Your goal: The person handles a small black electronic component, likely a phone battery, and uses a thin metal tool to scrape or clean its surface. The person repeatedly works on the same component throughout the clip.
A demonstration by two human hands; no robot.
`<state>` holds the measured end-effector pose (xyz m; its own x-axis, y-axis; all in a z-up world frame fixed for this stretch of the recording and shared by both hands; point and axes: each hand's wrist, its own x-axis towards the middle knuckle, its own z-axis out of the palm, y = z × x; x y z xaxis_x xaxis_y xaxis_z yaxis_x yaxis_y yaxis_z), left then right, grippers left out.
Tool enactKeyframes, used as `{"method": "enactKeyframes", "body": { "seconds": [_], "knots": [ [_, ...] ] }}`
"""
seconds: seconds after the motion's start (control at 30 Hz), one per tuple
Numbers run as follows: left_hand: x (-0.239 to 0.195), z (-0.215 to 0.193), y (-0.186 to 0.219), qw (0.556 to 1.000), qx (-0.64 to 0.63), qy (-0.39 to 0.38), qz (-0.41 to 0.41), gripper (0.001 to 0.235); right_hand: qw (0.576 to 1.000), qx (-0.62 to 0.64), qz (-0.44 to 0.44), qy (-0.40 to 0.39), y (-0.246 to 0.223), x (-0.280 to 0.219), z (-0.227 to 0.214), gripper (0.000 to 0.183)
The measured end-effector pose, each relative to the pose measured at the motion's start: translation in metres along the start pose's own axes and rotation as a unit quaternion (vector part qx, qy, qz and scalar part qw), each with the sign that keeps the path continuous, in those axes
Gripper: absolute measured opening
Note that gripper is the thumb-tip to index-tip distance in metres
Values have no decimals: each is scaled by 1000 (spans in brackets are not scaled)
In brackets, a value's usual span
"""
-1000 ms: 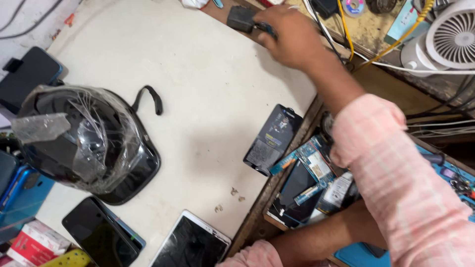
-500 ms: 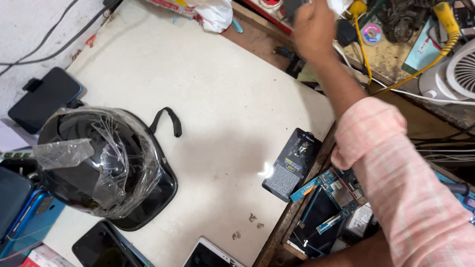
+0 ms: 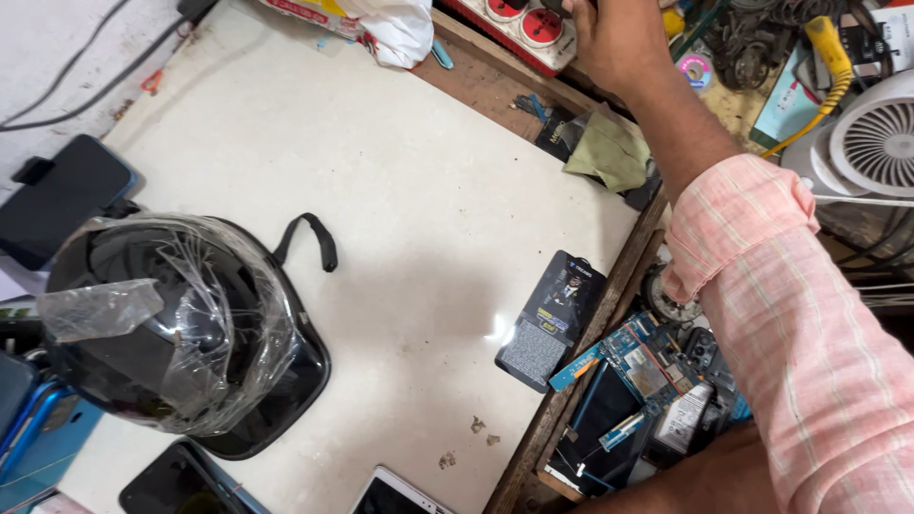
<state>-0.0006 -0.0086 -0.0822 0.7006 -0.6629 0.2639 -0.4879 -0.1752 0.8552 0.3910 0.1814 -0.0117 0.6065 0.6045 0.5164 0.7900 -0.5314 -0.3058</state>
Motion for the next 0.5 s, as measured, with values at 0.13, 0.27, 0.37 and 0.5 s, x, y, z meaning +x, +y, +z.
{"method": "enactKeyframes", "body": {
  "seconds": [0.13, 0.27, 0.37, 0.5],
  "knots": [
    [-6, 1, -1, 1000, 1, -6, -3, 51, 1000, -17, 17, 16, -14, 3, -1, 20],
    [-6, 4, -1, 1000, -1, -4, -4, 53, 1000, -24, 19, 5, -27, 6, -4, 30],
    [-2, 5, -5, 1000, -5, -2, -2, 54, 993, -56, 101, -28, -36, 6, 0, 37],
    [2, 9, -1, 1000, -6, -10, 4, 57, 992, -55, 107, -44, -42, -4, -9, 66]
  ]
}}
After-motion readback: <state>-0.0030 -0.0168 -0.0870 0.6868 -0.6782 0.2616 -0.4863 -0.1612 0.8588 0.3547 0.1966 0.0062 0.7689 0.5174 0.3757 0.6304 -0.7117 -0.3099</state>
